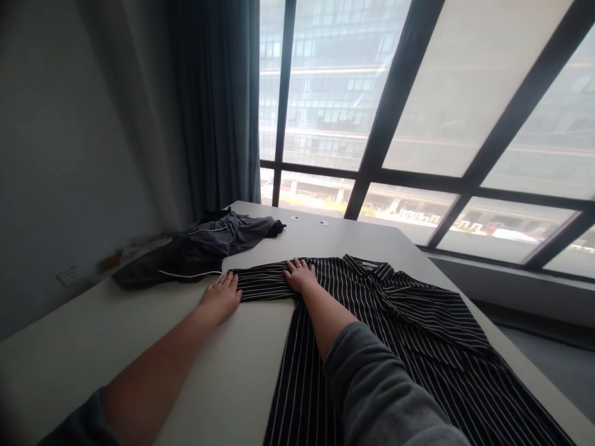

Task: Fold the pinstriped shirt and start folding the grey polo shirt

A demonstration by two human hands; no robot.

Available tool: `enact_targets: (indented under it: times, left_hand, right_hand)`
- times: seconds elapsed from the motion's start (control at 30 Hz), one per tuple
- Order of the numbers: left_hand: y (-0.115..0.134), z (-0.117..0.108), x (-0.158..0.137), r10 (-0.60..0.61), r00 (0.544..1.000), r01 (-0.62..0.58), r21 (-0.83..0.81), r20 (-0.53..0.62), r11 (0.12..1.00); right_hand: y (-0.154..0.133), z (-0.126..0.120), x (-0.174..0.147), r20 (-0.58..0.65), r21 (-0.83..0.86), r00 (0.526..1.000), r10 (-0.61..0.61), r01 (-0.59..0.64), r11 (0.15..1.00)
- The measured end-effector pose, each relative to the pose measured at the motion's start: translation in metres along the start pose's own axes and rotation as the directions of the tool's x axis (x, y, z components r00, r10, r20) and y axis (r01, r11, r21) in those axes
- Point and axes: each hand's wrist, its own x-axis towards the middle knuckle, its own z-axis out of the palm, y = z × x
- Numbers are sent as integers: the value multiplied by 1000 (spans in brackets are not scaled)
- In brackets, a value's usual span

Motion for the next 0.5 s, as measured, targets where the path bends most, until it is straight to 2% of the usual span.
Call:
enact_targets:
  times: [0.23, 0.37, 0.5]
  left_hand:
    - [-2, 4, 7, -123, 986, 123, 10, 110, 992]
    - [-2, 5, 7, -147, 983, 147, 9, 107, 989]
    - [-5, 6, 5, -99, 994, 99, 8, 42, 995]
  right_hand:
    - [2, 3, 1, -13, -4, 1000, -9, 9, 1000]
    - [0, 2, -2, -48, 5, 999, -13, 13, 1000]
    - [6, -5, -12, -160, 11, 987, 1, 1, 1000]
